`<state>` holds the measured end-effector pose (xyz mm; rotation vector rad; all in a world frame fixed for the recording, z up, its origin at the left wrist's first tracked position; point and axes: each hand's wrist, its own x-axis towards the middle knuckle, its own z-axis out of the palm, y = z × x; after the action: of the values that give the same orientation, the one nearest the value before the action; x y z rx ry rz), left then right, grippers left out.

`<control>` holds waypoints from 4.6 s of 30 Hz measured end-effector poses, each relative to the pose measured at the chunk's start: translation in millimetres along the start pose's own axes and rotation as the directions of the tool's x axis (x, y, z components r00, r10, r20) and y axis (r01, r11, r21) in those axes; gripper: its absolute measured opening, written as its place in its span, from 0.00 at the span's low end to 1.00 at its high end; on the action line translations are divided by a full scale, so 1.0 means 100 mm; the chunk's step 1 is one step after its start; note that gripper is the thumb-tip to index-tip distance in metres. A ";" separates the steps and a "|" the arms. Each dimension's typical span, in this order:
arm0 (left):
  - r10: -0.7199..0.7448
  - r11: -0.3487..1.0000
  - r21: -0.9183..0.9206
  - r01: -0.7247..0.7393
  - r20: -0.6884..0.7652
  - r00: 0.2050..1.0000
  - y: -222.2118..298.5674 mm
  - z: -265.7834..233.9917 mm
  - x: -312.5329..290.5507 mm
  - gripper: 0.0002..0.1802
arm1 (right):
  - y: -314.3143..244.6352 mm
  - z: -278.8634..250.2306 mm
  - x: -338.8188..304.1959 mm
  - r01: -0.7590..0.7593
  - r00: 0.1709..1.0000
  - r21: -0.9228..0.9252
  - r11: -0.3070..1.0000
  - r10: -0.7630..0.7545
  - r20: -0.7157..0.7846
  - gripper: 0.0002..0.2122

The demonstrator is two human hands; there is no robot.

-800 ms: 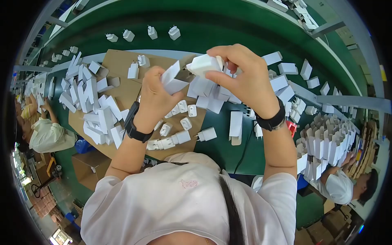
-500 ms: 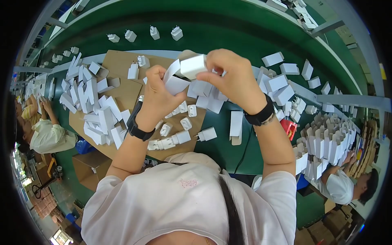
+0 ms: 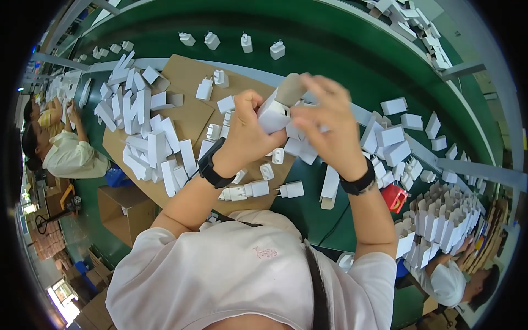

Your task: The person packages power adapters by hand, picking up a white box, inserting an adapter into it, and folding the box flaps closed. The person then places the packaged adapter onto a green conveyor belt and repeats the process.

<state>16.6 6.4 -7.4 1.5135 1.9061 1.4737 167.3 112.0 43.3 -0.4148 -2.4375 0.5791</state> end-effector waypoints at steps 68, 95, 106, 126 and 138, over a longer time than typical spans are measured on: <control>0.333 0.935 0.130 -0.330 -0.002 0.943 0.21 0.06 0.02 0.35 | -0.14 -0.27 -0.02 -0.305 0.949 0.364 0.880 0.314 0.034 0.12; -0.453 0.094 0.996 -0.008 0.050 0.890 -3.10 -2.79 1.06 0.25 | 2.43 0.63 0.68 -0.435 0.852 -0.077 0.897 0.438 0.288 0.37; -0.529 0.184 0.893 -0.410 0.442 0.724 -3.07 -2.79 1.51 0.36 | 2.52 1.48 1.04 -0.416 0.794 -0.206 0.886 0.464 0.392 0.28; -0.157 0.974 0.163 0.159 -0.027 0.987 0.16 -0.56 -0.19 0.34 | -0.35 -0.23 0.11 -0.263 0.810 0.840 0.474 0.582 -0.074 0.11; 0.144 0.965 0.215 -0.149 0.036 0.989 0.44 -0.19 -0.38 0.30 | -0.58 -0.19 -0.26 -0.233 0.913 0.438 0.868 0.350 -0.208 0.11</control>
<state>41.7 -39.5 24.1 1.7938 2.0383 1.3363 189.7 57.4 73.8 -0.6503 -1.9258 1.0573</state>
